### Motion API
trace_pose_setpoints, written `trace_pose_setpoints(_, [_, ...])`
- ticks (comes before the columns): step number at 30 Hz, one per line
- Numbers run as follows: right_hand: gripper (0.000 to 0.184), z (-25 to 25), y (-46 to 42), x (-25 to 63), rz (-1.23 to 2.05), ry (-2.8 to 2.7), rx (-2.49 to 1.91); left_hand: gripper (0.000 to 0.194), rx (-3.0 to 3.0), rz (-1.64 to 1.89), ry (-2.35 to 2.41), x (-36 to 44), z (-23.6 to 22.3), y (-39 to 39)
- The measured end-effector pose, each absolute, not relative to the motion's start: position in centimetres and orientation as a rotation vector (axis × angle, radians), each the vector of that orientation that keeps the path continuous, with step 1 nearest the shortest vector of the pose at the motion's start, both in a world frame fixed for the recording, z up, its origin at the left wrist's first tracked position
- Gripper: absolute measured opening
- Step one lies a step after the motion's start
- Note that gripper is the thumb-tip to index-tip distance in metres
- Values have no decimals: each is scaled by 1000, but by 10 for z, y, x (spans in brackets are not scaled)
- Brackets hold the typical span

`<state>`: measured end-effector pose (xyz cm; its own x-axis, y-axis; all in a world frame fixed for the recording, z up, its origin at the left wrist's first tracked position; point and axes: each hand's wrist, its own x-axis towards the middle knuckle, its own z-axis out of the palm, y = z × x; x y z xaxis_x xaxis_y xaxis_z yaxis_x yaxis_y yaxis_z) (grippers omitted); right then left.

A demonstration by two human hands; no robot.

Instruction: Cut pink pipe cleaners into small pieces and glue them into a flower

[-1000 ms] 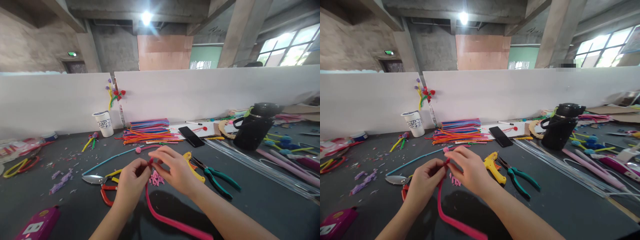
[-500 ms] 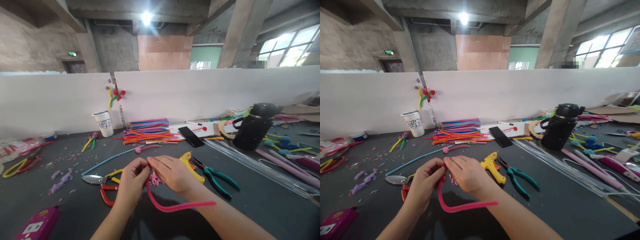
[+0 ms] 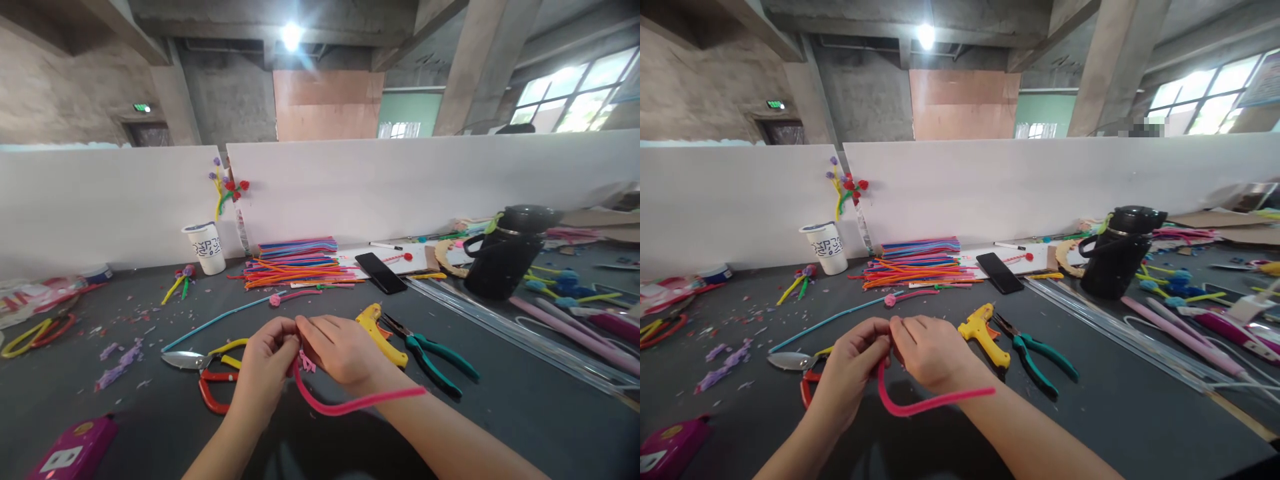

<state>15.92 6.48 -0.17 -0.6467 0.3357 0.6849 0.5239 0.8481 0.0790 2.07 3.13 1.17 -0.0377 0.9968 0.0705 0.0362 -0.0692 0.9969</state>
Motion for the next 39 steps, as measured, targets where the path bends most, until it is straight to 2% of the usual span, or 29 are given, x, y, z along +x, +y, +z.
trace_pose_setpoints(5, [30,-1,63,156,-148,-2282,-675,7,1239,1299,1214,21,13,30])
trace_pose_setpoints(16, [14,25,66,163,573,-1990,-812,17,1145,1271,1183,22,16,30])
trace_pose_setpoints(25, [11,26,63,161,760,-1882,-872,21,1183,1206,1160,19,6,36])
trace_pose_setpoints(31, [31,19,62,154,1095,-1935,-978,19,1066,1435,1086,15,6,42])
trace_pose_setpoints(35, [21,13,53,146,1199,-2050,-973,16,944,1495,1032,11,8,43])
trace_pose_setpoints(39, [18,10,46,142,1062,-2124,-956,10,819,1467,890,7,10,43])
